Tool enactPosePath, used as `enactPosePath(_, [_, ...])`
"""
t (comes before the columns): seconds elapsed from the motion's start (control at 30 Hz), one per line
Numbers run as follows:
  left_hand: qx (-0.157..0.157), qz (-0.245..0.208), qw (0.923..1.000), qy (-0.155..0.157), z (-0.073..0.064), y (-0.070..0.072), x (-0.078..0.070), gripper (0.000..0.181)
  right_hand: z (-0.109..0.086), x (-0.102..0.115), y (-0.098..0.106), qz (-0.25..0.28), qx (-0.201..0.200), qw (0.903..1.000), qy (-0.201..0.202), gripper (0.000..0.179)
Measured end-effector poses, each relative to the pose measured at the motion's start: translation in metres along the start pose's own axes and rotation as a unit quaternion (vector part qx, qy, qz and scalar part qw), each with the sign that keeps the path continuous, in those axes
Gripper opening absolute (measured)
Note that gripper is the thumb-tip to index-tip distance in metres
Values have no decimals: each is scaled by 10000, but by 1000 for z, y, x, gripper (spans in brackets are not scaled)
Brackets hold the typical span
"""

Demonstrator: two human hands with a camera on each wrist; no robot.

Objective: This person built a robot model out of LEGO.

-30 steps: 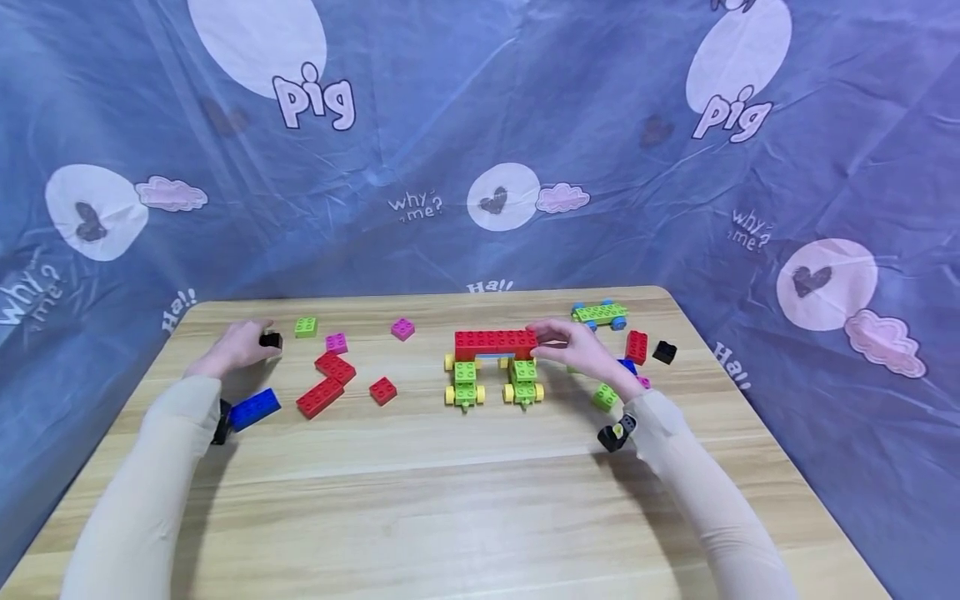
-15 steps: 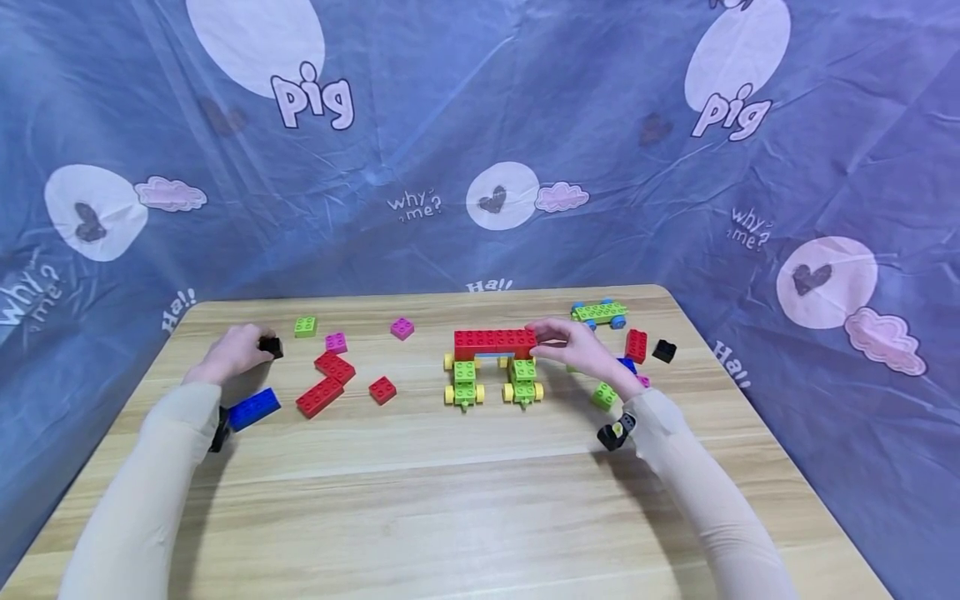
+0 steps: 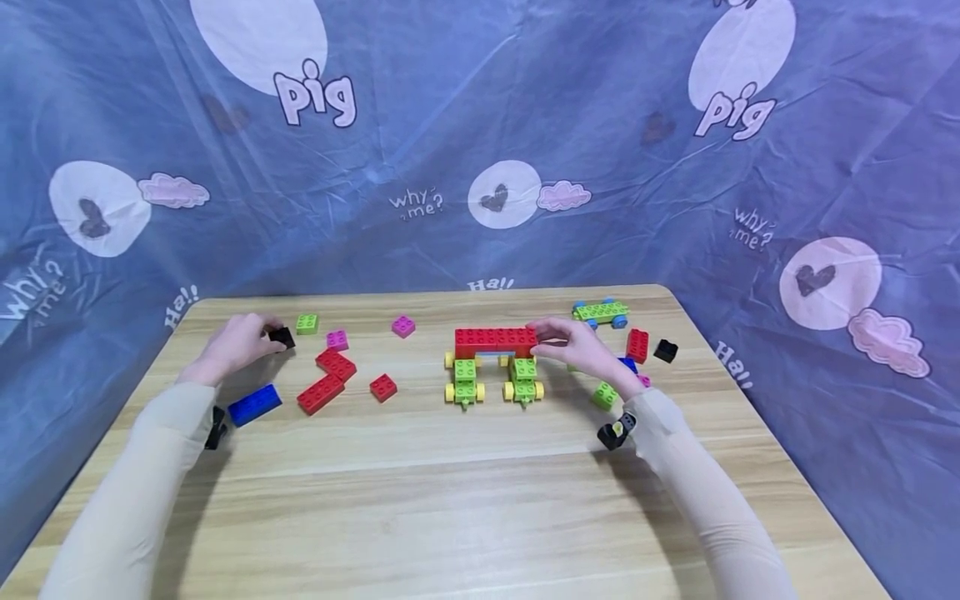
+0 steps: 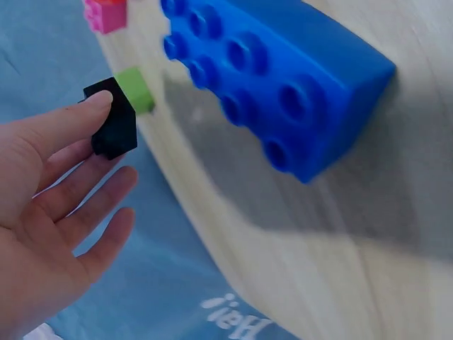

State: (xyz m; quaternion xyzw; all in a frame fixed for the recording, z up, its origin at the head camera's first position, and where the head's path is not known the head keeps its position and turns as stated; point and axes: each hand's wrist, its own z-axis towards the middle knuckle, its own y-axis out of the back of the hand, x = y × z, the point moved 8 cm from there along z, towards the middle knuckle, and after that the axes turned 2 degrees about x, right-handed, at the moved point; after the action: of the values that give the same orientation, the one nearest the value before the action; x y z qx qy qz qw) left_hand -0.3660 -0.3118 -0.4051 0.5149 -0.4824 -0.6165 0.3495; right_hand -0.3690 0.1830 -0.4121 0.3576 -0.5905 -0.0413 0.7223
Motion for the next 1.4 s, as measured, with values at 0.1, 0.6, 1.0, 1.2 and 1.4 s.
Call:
enactPosePath(0.1, [-16,44,9997,-260,2,3,-14,36,0,1,0,-8,-6,10000,31,46])
enactPosePath(0.6, [6,-53,9940,-1090,10,13,-84,36,1,1,1,68,2,10000,-34,45])
enactPosePath(1.0, [-61,-102,9889,-1480,12,10,-115,35,1,2,0,72,-7,10000,6,44])
enactPosePath(1.2, [3,-290,9866,-1609,13,6,-132,36,0,2,0,78,-11,10000,5,44])
enactPosePath(1.4, [54,-437,9836,-1751,17,1,-151,38,0,1,0,90,-24,10000,10,44])
